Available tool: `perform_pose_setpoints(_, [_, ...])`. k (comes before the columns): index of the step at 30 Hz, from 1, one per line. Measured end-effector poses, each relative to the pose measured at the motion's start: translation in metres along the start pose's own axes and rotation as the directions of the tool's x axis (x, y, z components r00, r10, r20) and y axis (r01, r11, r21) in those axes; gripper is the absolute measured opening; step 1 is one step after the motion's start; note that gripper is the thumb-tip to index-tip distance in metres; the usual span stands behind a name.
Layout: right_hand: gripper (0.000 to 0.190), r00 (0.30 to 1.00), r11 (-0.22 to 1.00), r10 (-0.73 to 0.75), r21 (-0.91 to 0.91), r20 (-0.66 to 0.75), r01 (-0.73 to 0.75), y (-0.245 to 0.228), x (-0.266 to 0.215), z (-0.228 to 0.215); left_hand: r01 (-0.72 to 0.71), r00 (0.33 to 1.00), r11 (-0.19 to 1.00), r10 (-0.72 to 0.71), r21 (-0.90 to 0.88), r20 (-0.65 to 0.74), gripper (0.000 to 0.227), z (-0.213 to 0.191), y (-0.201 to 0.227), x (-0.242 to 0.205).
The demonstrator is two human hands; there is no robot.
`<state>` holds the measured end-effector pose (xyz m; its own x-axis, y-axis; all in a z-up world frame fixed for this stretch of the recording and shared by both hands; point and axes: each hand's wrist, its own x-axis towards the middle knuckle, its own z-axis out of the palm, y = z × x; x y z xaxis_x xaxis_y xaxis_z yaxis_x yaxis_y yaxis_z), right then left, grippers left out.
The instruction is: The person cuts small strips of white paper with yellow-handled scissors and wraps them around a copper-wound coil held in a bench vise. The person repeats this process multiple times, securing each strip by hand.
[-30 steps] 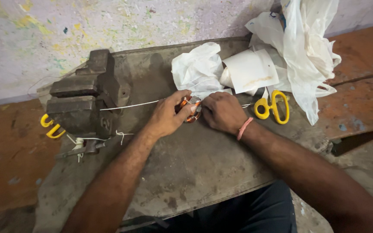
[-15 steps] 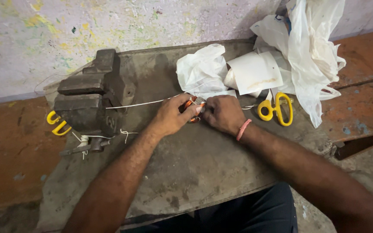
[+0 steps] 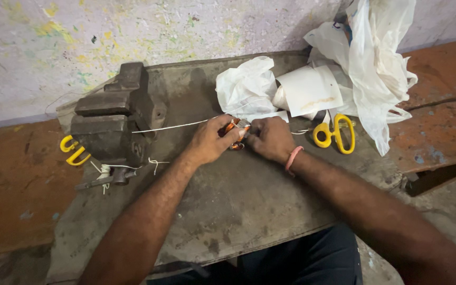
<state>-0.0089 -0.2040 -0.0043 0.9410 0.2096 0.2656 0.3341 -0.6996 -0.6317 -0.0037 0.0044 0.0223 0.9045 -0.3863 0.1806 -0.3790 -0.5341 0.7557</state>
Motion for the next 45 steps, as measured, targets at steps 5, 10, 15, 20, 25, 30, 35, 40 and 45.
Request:
perform_pose_setpoints(5, [0.02, 0.999, 0.998, 0.048, -0.045, 0.006, -0.048, -0.002, -0.002, -0.006, -0.055, 0.998, 0.996, 0.055, -0.072, -0.008, 0.032, -0.003, 0.001, -0.001])
perform_pose_setpoints(10, [0.022, 1.0, 1.0, -0.001, -0.01, -0.027, 0.001, -0.006, -0.011, -0.013, 0.014, 1.0, 0.997, -0.012, -0.082, 0.019, 0.034, -0.003, 0.0, 0.0])
perform_pose_setpoints(15, [0.019, 0.991, 0.991, -0.13, -0.017, -0.015, 0.13, -0.005, -0.011, -0.014, 0.013, 1.0, 0.998, -0.011, -0.06, 0.026, 0.035, -0.003, 0.0, 0.001])
perform_pose_setpoints(20, [0.016, 0.99, 0.988, -0.143, -0.063, -0.009, 0.142, -0.001, -0.008, -0.009, -0.08, 0.997, 0.995, 0.08, -0.055, -0.008, 0.037, -0.003, -0.004, 0.0])
perform_pose_setpoints(25, [0.013, 0.967, 0.95, -0.241, -0.225, -0.082, 0.217, -0.001, -0.009, -0.002, -0.063, 0.998, 0.997, 0.063, -0.041, 0.002, 0.037, -0.003, -0.005, 0.0])
perform_pose_setpoints(30, [0.018, 0.969, 0.956, -0.232, -0.201, -0.085, 0.212, -0.004, -0.007, -0.002, 0.011, 1.0, 1.0, -0.011, -0.008, 0.025, 0.039, -0.005, -0.003, 0.0])
perform_pose_setpoints(35, [0.023, 0.981, 0.972, -0.186, -0.155, -0.054, 0.176, -0.006, -0.002, -0.004, -0.083, 0.996, 0.994, 0.082, -0.076, -0.016, 0.038, -0.003, 0.001, -0.002])
perform_pose_setpoints(40, [0.027, 0.996, 0.981, -0.093, -0.17, -0.012, 0.089, -0.009, -0.004, -0.005, -0.026, 1.0, 0.998, 0.026, -0.061, 0.013, 0.038, -0.004, 0.0, -0.002])
perform_pose_setpoints(45, [0.021, 0.997, 0.988, -0.058, -0.145, -0.056, 0.049, 0.0, -0.014, -0.011, -0.021, 1.0, 0.998, 0.022, -0.06, 0.014, 0.038, -0.002, -0.01, -0.001])
